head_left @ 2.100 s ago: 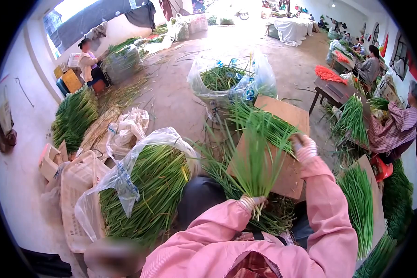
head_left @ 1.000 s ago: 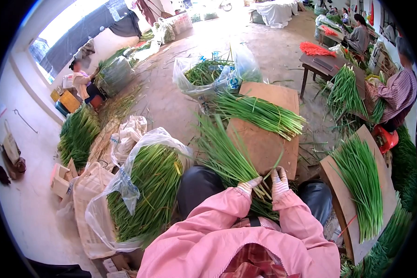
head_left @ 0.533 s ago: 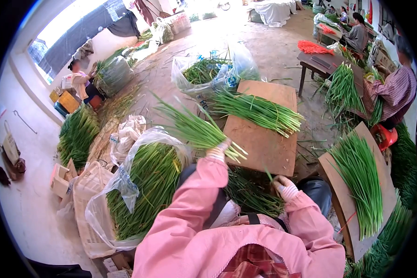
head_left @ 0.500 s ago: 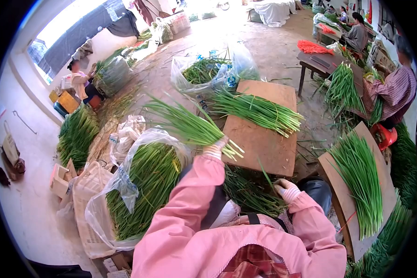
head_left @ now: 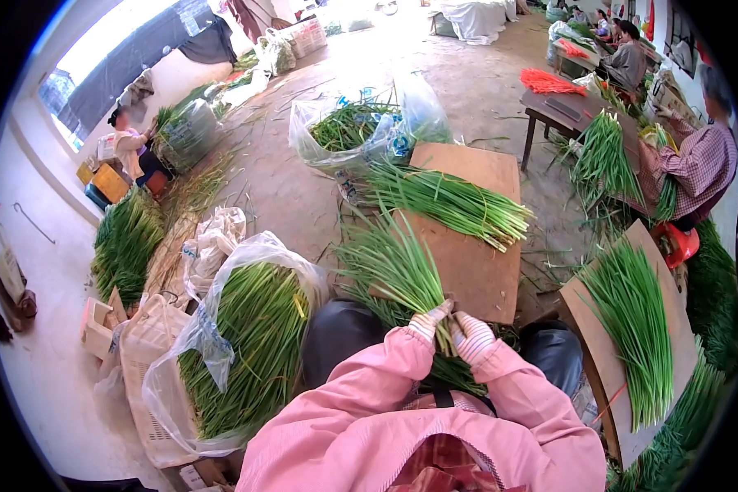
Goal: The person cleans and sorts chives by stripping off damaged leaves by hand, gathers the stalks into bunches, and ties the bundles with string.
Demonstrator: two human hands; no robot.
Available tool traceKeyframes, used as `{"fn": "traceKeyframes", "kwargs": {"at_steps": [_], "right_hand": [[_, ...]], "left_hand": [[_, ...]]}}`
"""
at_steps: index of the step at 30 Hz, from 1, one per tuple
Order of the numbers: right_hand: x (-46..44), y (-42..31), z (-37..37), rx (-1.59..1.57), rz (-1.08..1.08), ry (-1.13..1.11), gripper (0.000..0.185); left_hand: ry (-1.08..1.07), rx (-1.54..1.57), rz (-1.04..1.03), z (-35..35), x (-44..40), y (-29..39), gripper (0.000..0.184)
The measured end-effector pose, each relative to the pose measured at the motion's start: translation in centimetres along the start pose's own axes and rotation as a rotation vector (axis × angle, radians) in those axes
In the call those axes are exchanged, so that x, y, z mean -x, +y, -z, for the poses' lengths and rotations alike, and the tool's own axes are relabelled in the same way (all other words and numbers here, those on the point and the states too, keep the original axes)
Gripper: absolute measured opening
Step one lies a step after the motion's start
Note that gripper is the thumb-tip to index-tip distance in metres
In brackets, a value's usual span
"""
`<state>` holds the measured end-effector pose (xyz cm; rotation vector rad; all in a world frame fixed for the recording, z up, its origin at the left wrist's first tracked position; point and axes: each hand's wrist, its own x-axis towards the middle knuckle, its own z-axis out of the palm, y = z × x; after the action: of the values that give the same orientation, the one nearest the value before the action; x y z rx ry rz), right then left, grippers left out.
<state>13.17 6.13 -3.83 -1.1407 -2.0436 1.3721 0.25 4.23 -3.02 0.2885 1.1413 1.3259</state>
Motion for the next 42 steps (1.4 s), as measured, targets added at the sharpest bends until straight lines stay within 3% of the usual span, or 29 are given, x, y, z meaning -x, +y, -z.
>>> {"fn": "traceKeyframes", "kwargs": {"at_steps": [2,3,4,6,7,9,11,14,16,19,20,22,24,25,28,30,31,32,34,35,37,38,42], "right_hand": [[0.7,-3.2,0.3,0.045,0.195,0.053,0.018],[0.3,-3.3,1.1,0.014,0.183,-0.044,0.021],[1.0,-8.2,3.0,-0.079,0.151,-0.072,0.016],[-0.5,-9.2,6.0,0.432,0.228,-0.210,0.011],[-1.4,-8.7,6.8,0.424,0.336,-0.100,0.015],[-4.4,-7.4,9.0,0.538,0.319,0.096,0.014],[-7.8,-7.4,11.7,0.739,0.180,0.240,0.020],[-11.7,-5.1,14.2,0.948,0.054,0.351,0.048],[-12.8,-3.9,14.2,0.964,-0.105,0.383,0.056],[-13.3,-3.1,13.1,1.011,-0.233,0.201,0.056],[-12.9,-2.9,12.3,1.018,-0.199,0.158,0.053],[-11.0,-1.6,10.4,1.031,0.136,0.317,0.048],[-8.6,-2.9,9.1,0.994,0.115,0.176,0.052],[-7.6,-2.7,8.7,0.977,0.163,0.152,0.051],[-6.2,-1.2,9.5,0.892,0.335,0.160,0.048],[-5.6,-1.9,12.0,0.741,0.221,0.233,0.040],[-6.2,0.0,13.2,0.660,0.189,0.350,0.036],[-6.8,2.3,14.8,0.577,0.158,0.464,0.032],[-7.1,3.0,16.6,0.244,0.021,0.401,0.017],[-6.8,2.6,16.6,0.267,0.038,0.339,0.016],[-7.2,0.3,14.6,0.213,0.070,0.279,0.016],[-7.5,-0.3,13.8,0.246,0.144,0.257,0.017],[-9.7,-2.3,11.6,0.678,0.083,0.047,0.031]], "left_hand": [[-0.118,0.293,0.068,-1.2,1.9,2.5,0.026],[-0.156,0.306,0.009,-1.0,1.3,3.3,0.026],[-0.243,0.400,0.001,-0.8,1.2,4.7,0.020],[0.024,0.421,-0.063,-1.4,1.5,7.9,0.021],[0.019,0.417,-0.218,-0.7,0.7,8.7,0.022],[0.003,0.416,-0.439,0.3,0.0,10.5,0.026],[0.038,0.407,-0.425,1.1,-0.5,10.5,0.026],[-0.073,0.431,-0.349,1.2,0.3,9.7,0.028],[-0.228,0.633,-0.155,1.2,-0.4,9.1,0.021],[-0.245,0.617,-0.143,1.2,-1.7,8.9,0.021],[-0.228,0.629,-0.154,1.1,-2.0,8.2,0.023],[-0.190,0.454,-0.172,0.9,-1.6,8.3,0.027],[-0.235,0.412,-0.205,1.3,-2.1,7.9,0.025],[-0.046,0.338,-0.180,0.3,-1.4,8.4,0.026],[0.243,-0.179,-0.400,1.2,-1.6,8.0,0.037],[0.107,0.054,-0.454,0.2,-1.3,9.3,0.040],[0.019,0.125,-0.621,0.2,-2.3,9.6,0.046],[0.064,0.218,-0.510,-1.2,-0.7,10.5,0.038],[-0.358,0.473,-0.315,1.1,-1.8,10.4,0.027],[-0.427,0.576,-0.213,1.2,-1.9,10.1,0.013],[-0.425,0.640,-0.142,1.2,-1.8,9.9,0.012],[-0.431,0.702,-0.079,1.2,-1.9,9.8,0.012],[-0.469,0.691,-0.024,1.8,-2.2,9.6,0.010]]}}
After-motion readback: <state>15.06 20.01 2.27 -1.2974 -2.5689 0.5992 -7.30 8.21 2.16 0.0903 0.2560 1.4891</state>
